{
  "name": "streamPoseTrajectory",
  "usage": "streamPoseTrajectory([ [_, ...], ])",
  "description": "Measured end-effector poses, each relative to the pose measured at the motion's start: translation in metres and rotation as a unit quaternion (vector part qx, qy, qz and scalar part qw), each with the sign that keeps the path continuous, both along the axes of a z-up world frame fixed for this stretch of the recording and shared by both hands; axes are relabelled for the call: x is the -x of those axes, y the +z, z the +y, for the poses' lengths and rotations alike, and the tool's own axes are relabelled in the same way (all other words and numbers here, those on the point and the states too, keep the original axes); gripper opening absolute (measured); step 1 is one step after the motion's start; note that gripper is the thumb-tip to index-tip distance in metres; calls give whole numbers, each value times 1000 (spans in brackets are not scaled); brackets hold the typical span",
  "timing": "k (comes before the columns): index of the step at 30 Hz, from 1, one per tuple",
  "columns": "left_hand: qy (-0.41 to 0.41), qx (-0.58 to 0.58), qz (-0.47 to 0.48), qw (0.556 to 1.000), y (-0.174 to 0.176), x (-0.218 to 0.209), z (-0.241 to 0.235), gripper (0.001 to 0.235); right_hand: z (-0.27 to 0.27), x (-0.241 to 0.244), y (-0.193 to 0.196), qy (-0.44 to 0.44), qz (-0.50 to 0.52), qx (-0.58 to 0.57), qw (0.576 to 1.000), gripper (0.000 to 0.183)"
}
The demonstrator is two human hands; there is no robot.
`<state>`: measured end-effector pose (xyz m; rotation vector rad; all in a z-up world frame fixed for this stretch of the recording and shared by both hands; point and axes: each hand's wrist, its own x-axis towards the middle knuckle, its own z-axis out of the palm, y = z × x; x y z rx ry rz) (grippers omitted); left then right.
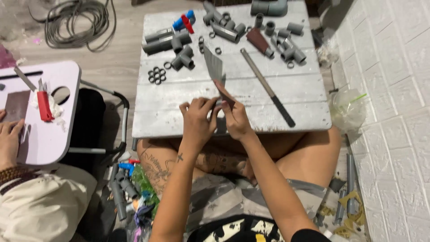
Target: The person sits on the floor and sands the edges of gray PVC pipe fittings using a piece of sandpaper on a low table. They repeatedly rub the pipe ends against the sandpaper, occasionally inspecting the edges by hand before continuing to sand.
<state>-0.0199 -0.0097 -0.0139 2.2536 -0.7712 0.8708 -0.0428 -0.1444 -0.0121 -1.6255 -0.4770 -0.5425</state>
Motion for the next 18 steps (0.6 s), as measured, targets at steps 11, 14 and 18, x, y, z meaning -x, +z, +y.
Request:
streamPoseTrajectory([
  [11, 36, 10, -17, 999, 4, -4, 9, 19, -2, 17, 28, 21, 54, 47, 997, 38],
  [14, 32, 8, -14, 999, 0, 2, 4, 18, -8, 9, 7, 74, 69, -12, 995, 55],
  [18, 54, 23, -18, 998, 8, -2, 18, 20, -16, 19, 15, 6, 123, 38, 992, 45],
])
